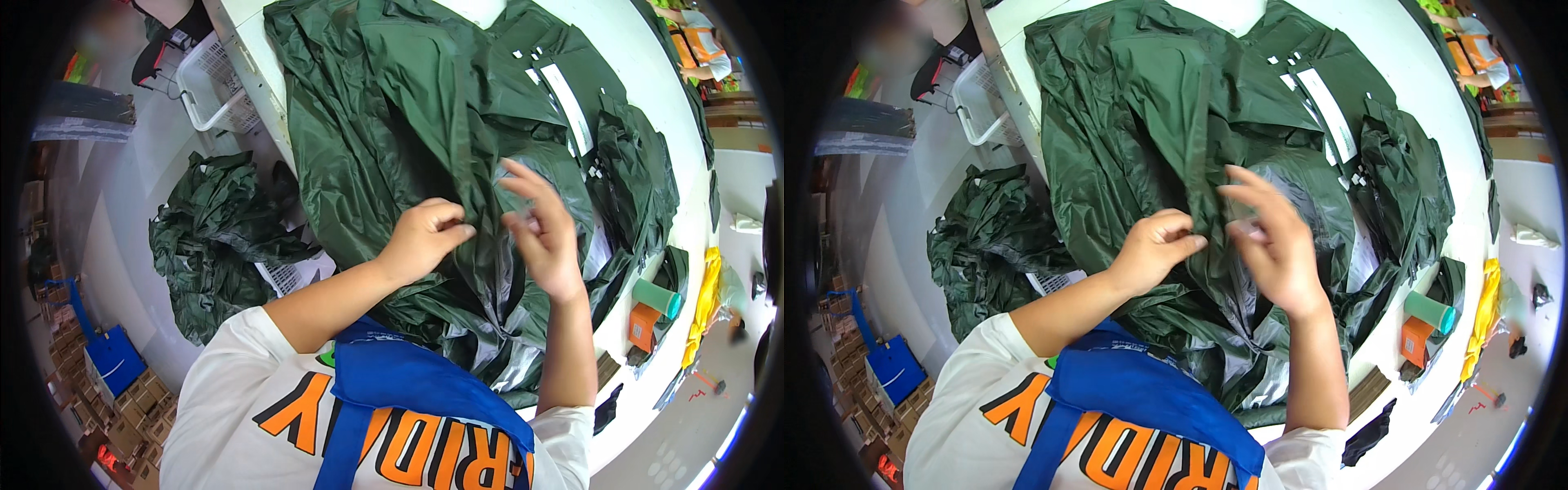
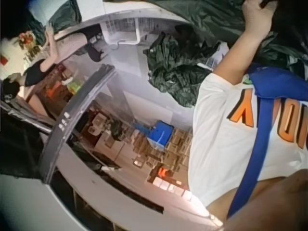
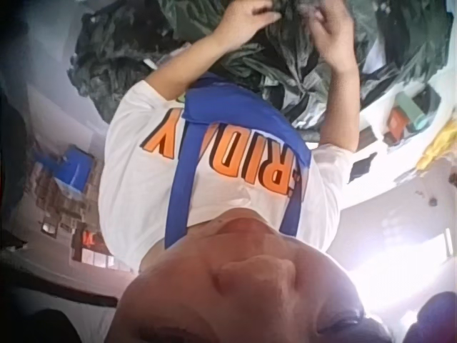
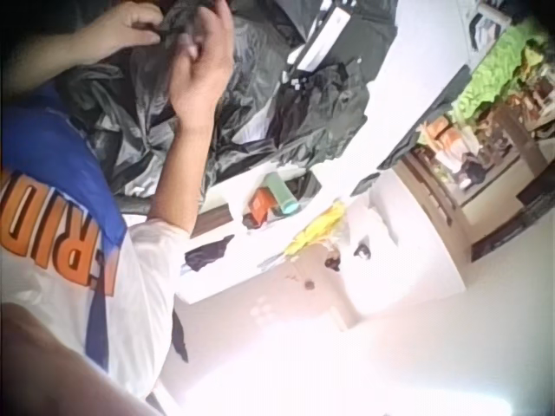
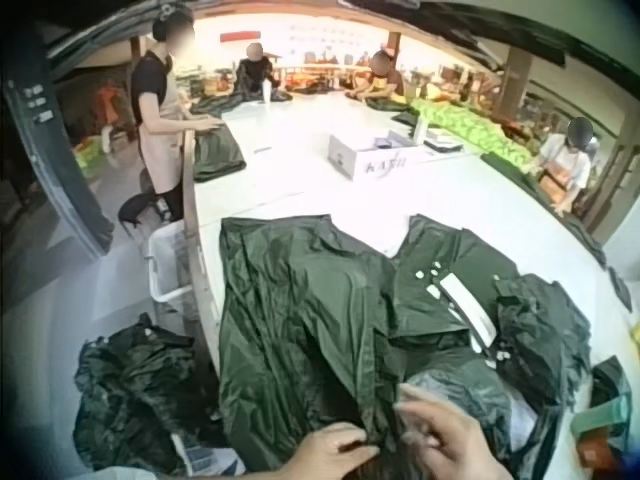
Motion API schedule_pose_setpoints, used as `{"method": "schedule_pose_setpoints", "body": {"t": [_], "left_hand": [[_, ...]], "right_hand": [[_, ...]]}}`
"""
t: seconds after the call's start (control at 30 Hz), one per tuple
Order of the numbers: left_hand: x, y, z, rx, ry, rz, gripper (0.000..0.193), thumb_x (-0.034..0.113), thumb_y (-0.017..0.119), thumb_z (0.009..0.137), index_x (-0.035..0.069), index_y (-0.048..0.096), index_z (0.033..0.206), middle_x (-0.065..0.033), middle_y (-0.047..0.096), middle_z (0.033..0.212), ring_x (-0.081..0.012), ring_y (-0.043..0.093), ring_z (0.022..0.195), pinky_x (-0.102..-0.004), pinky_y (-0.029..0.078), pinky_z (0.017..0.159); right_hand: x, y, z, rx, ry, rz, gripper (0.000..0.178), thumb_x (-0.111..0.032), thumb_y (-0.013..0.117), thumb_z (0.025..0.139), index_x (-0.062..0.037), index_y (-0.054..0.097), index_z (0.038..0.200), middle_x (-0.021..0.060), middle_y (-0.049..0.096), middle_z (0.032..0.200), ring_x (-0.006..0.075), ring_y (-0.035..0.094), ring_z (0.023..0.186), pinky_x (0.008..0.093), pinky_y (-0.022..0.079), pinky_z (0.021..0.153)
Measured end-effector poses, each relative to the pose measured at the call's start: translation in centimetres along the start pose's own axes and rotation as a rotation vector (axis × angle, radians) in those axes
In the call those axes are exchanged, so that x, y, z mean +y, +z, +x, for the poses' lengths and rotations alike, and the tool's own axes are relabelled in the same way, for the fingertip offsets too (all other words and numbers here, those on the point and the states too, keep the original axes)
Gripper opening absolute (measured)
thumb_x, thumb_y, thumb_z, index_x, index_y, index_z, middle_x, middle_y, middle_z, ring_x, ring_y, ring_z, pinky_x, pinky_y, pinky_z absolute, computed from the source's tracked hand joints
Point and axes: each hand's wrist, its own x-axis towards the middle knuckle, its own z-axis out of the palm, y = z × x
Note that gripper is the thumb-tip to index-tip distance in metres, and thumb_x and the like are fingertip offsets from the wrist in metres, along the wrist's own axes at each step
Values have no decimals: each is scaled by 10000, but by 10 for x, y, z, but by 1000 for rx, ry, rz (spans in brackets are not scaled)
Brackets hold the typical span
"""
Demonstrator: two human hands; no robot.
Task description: The person folds a dark green jacket on a white table. They smooth the fabric, fold the sleeves and body, then place the folded jacket into a clear plastic bag. The person repeats this process with a second jacket.
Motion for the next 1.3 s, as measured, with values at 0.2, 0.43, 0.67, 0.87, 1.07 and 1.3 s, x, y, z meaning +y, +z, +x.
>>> {"method": "schedule_pose_setpoints", "body": {"t": [0.2, 0.43, 0.67, 0.87, 1.07, 1.3], "left_hand": [[3, -19, 4, -159, -131, -436, 123, 4, 629, 874, 1, 533, 951, -58, 634, 852, -91, 613, 808, -248, 507, 740], [-23, -86, 105, -120, -186, 1100, 360, 362, 547, 908, 45, 575, 1077, -215, 662, 925, -403, 632, 888, -481, 509, 787], [7, -130, 93, 21, -130, 485, 115, 69, 640, 807, 43, 545, 866, -80, 647, 857, -219, 651, 831, -329, 510, 726], [-16, -156, 12, 228, -178, -689, 354, -143, 553, 791, 92, 498, 1051, -59, 605, 969, -154, 620, 877, -300, 520, 783], [4, -114, -1, 172, -71, -510, 394, -117, 632, 796, 3, 579, 1167, -37, 617, 1015, -84, 591, 873, -230, 498, 787], [14, -116, -5, 178, 20, 32, 192, -23, 656, 849, -7, 643, 1040, -24, 633, 964, -74, 590, 841, -219, 484, 773]], "right_hand": [[13, -8, 45, -607, 30, -142, 253, -128, 705, 759, 3, 639, 965, 163, 631, 801, 321, 616, 738, 367, 485, 670], [61, -68, 46, -183, 328, 39, 116, -101, 658, 848, -12, 605, 900, -48, 517, 740, 47, 456, 690, 217, 375, 613], [87, -162, 27, 371, 406, 76, 178, -154, 591, 912, -35, 607, 1043, -29, 595, 849, 39, 546, 736, 179, 420, 646], [12, -112, 31, -9, 301, 127, 173, -115, 609, 862, -13, 616, 1003, -6, 604, 830, 77, 562, 703, 222, 448, 676], [13, 77, 55, -408, -93, 286, 154, -105, 675, 834, 0, 621, 932, 109, 622, 988, 189, 586, 927, 281, 454, 794], [7, 108, 45, -444, 229, 410, 146, -128, 680, 852, -3, 611, 880, 12, 522, 746, 89, 455, 687, 261, 398, 619]]}}
